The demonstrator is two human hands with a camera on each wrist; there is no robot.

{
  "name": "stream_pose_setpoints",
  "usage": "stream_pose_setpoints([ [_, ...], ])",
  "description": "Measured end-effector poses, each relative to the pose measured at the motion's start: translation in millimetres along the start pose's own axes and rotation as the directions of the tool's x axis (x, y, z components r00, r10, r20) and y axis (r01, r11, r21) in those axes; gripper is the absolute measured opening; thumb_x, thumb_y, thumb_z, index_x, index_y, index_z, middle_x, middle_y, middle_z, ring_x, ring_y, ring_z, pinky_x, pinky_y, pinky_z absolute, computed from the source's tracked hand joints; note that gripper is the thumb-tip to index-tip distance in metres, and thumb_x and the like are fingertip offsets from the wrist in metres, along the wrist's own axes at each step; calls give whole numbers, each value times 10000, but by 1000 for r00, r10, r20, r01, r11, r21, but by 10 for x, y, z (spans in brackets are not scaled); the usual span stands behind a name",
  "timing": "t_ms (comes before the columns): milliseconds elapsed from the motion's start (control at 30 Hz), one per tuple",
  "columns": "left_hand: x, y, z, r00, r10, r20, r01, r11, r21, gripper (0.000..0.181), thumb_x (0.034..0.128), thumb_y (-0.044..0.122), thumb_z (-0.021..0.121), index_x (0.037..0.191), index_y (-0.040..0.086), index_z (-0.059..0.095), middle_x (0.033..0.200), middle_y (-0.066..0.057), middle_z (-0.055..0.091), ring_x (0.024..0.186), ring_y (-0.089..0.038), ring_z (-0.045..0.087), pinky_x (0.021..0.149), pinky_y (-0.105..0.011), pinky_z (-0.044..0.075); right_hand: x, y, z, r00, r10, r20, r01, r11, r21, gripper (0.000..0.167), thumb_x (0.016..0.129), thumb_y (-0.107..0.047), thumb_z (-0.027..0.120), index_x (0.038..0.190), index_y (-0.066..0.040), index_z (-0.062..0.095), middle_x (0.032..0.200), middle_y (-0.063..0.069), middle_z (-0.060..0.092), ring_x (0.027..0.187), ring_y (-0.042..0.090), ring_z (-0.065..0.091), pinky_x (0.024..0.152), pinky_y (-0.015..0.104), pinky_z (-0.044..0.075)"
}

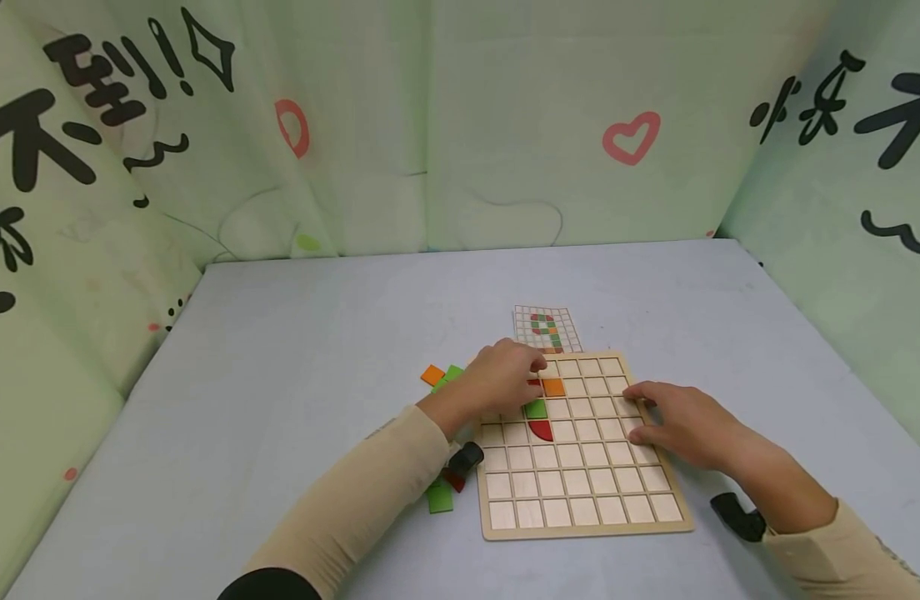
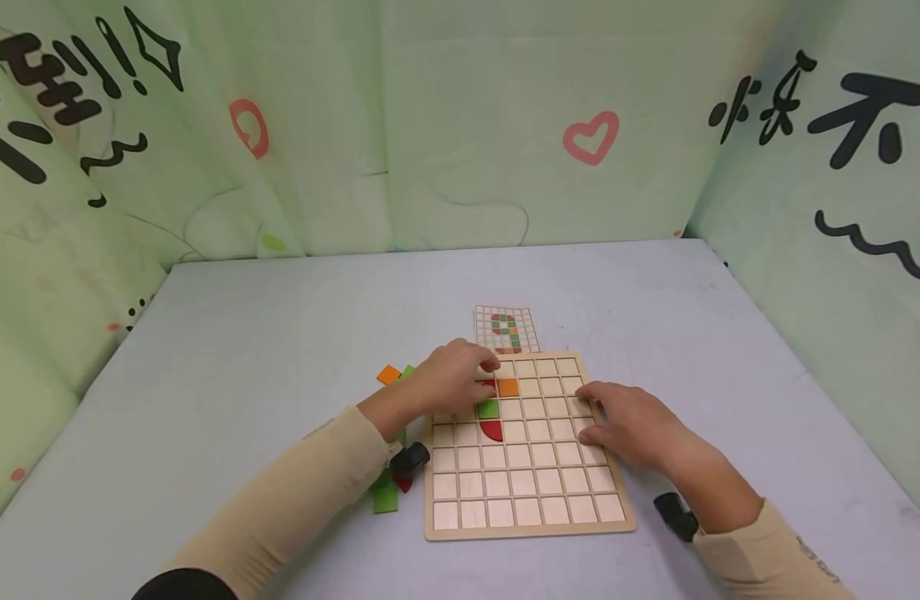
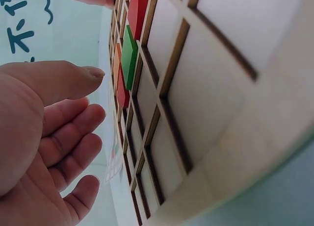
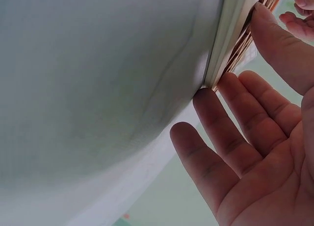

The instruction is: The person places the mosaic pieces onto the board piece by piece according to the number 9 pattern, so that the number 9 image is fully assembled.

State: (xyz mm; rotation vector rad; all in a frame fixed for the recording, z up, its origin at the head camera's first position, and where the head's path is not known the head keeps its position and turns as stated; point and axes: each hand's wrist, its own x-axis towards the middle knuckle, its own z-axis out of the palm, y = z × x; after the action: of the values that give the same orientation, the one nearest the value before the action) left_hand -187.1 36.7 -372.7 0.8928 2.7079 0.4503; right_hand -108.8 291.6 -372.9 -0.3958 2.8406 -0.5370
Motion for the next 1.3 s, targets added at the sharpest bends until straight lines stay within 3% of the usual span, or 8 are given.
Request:
stream_pose_setpoints([
  [567,-238,-262,-69,997,-72,-41,69,994,-89,336,952,239,676,1270,130,674,1190,36,667,1170,-184,527,968,-342,449,-14,-3,2,1000,0,-2,0,1000,7,557,857,-232,789,1301,31,581,1206,217,632,1143,438,570,911,570,449],
  [1033,-509,-579,-180,985,-135,-105,118,981,-156,347,928,190,719,1253,75,674,1182,-29,673,1149,-226,541,952,-366,476,-11,-6,-4,1000,0,-1,0,1000,-1,560,856,-237,791,1301,30,581,1206,216,632,1143,440,570,909,571,448],
  [1300,-610,-693,-169,976,-192,-104,172,969,-175,347,915,193,735,1237,77,678,1162,-52,653,1044,-206,540,806,-291,523,-9,-13,-8,1000,18,20,-18,1000,7,587,862,-256,787,1317,43,566,1223,232,620,1162,446,555,923,577,441],
])
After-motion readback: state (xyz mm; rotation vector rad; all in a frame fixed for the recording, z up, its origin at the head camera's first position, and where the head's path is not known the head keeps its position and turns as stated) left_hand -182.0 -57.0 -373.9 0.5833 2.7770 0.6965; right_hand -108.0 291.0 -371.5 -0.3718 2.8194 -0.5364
